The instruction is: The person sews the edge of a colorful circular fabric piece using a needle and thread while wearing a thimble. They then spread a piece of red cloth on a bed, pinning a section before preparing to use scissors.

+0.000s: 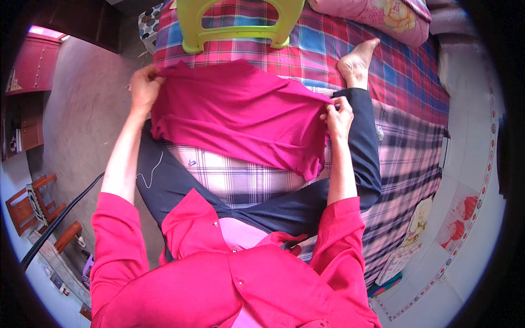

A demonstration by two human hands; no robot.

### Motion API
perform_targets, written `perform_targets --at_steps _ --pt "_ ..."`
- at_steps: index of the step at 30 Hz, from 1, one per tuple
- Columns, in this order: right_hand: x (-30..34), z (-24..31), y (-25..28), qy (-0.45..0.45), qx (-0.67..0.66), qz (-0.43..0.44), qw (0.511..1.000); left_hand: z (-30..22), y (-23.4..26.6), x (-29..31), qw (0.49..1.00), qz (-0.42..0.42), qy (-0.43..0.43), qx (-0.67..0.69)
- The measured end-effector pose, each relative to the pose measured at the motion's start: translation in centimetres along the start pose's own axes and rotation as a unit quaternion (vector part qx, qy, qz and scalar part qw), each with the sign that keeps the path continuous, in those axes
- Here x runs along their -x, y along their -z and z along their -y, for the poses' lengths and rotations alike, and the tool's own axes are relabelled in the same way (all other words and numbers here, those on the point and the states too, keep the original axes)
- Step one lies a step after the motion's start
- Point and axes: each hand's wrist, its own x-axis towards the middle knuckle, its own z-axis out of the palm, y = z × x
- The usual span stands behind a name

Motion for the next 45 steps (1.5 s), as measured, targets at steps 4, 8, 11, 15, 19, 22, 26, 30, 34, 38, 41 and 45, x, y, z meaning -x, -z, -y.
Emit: perform_targets --at_steps 4,8,11,15,19,22,26,30,34,38,41,45 --pt "-2.6 0.3 0.5 0.022 -0.011 -0.015 1.000 -1.1 1.7 -2.8 0.999 -0.025 -0.001 -0.036" --pt "-5.2 0.5 -0.8 0.075 0.005 -0.044 0.996 -0.3 1.9 -5.4 0.997 -0.059 -0.051 -0.021" --pt "-6.8 0.0 -1.3 0.157 -0.110 -0.002 0.982 1.0 3.2 -7.0 0.996 -0.059 -0.039 -0.047" --pt "-4.3 0.1 2.5 0.133 -0.063 -0.035 0.988 0.7 3.3 -6.1 0.983 -0.084 -0.080 -0.140" --pt "1.7 -2.6 3.1 0.088 0.015 0.018 0.996 -4.6 0.1 -0.4 0.987 0.017 -0.144 -0.068" --pt "5.2 -4.5 1.8 0.082 0.106 -0.009 0.991 -9.1 -2.0 2.8 0.960 0.133 -0.205 -0.136" --pt "7.8 -4.8 0.0 0.000 0.230 -0.045 0.972 -9.5 -4.8 5.2 0.945 0.160 -0.226 -0.175" --pt "7.4 -5.1 -0.2 -0.071 0.126 -0.007 0.989 -9.5 -6.1 5.8 0.950 0.155 -0.206 -0.176" --pt "7.3 -4.4 0.9 0.010 0.207 -0.102 0.973 -9.2 -6.7 5.4 0.946 0.160 -0.192 -0.204" --pt "8.3 -2.8 -0.1 0.079 0.263 -0.134 0.952 -9.3 -6.9 5.1 0.941 0.184 -0.181 -0.221" --pt "8.7 -1.1 -0.1 0.165 0.211 -0.110 0.957 -9.8 -6.7 5.1 0.932 0.206 -0.195 -0.225" --pt "7.7 -0.5 -2.6 0.132 0.154 -0.046 0.978 -9.6 -7.2 4.6 0.919 0.197 -0.278 -0.196"
